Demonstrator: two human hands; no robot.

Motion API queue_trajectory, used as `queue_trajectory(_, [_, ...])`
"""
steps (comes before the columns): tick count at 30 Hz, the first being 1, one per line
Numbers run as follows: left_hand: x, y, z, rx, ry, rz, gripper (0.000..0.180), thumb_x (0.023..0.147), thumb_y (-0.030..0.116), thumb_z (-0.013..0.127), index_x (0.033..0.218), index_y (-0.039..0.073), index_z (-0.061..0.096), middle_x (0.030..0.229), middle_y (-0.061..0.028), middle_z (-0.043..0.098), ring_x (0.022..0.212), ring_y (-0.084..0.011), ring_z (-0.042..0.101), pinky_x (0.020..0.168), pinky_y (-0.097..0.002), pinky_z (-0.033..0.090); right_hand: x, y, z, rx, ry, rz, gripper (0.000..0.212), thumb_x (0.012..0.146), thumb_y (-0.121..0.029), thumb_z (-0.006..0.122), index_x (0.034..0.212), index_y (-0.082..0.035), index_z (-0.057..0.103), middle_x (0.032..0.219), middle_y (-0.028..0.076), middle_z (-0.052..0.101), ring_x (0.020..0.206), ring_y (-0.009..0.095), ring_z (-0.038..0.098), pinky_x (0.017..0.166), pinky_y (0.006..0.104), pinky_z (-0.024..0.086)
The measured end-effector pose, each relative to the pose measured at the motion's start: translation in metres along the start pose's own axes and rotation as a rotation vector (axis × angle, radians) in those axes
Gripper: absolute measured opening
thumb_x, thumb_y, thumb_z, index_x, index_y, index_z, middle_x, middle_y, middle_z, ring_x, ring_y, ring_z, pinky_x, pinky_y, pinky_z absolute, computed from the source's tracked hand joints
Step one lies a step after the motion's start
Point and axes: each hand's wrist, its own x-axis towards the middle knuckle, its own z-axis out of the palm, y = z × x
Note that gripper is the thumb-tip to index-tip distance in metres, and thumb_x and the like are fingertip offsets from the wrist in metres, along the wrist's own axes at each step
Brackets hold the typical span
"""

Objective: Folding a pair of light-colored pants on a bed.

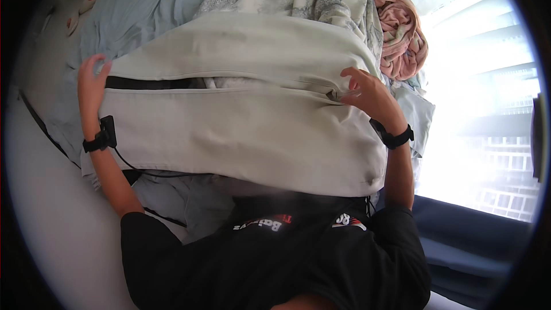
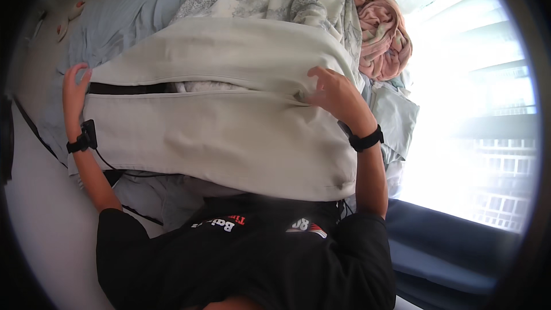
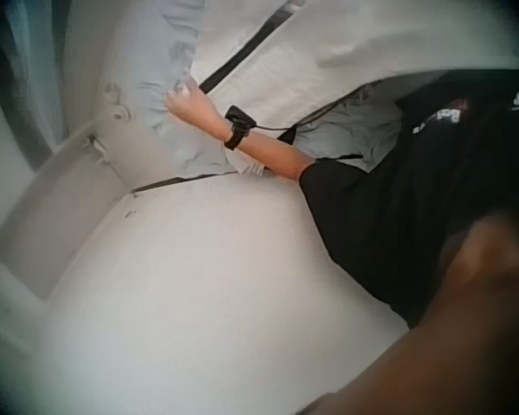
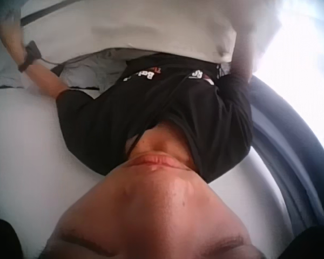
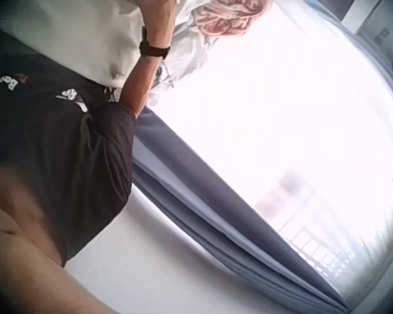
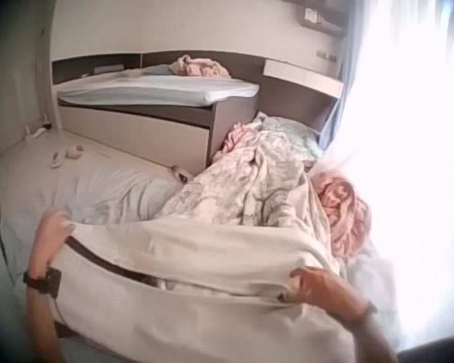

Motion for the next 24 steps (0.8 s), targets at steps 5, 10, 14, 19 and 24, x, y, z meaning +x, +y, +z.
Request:
queue_trajectory(5, [-0.037,0.177,-0.003,-0.266,-0.675,0.354,0.045,0.089,0.022,0.079,0.126,0.0,0.067,0.126,-0.0165,0.068,0.116,-0.0347,0.064,0.102,-0.039,0.05,-0.004,0.027,-0.001,-0.016,-0.018,-0.134,0.041,0.074,-0.002,0.082,0.114,-0.002,0.07,0.106,0.014,0.071,0.101,0.03,0.071,0.088,0.0394,0.056])
queue_trajectory(10, [-0.055,0.264,0.09,-0.478,-0.739,0.74,0.051,0.096,0.043,0.07,0.124,0.001,0.069,0.123,-0.0189,0.069,0.115,-0.0373,0.065,0.098,-0.0442,0.052,0.007,0.025,0.012,-0.11,-0.04,-0.248,0.039,0.073,-0.003,0.08,0.111,-0.005,0.07,0.104,0.012,0.069,0.1,0.033,0.069,0.089,0.0412,0.053])
queue_trajectory(14, [-0.042,0.375,0.129,-0.451,-0.915,0.749,0.045,0.104,0.044,0.055,0.118,0.005,0.073,0.106,-0.022,0.073,0.1,-0.0413,0.068,0.089,-0.047,0.053,0.001,0.029,0.014,-0.103,0.008,-0.199,0.038,0.074,-0.006,0.079,0.11,-0.008,0.07,0.102,0.01,0.068,0.098,0.033,0.068,0.089,0.0424,0.05])
queue_trajectory(19, [-0.06,0.417,0.182,-0.668,-1.03,0.547,0.042,0.102,0.041,0.055,0.11,0.005,0.075,0.101,-0.0184,0.073,0.093,-0.0425,0.068,0.083,-0.0484,0.053,-0.005,0.033,0.026,-0.037,0.107,-0.167,0.04,0.074,-0.006,0.08,0.112,-0.008,0.07,0.105,0.011,0.069,0.102,0.034,0.067,0.091,0.0422,0.051])
queue_trajectory(24, [-0.081,0.418,0.189,-0.85,-0.755,0.554,0.035,0.093,0.037,0.072,0.102,0.004,0.078,0.091,-0.02,0.075,0.082,-0.0394,0.071,0.076,-0.0463,0.056,-0.018,0.04,0.03,-0.028,0.224,-0.197,0.043,0.072,-0.006,0.081,0.114,-0.007,0.071,0.106,0.012,0.069,0.105,0.036,0.066,0.092,0.0434,0.052])
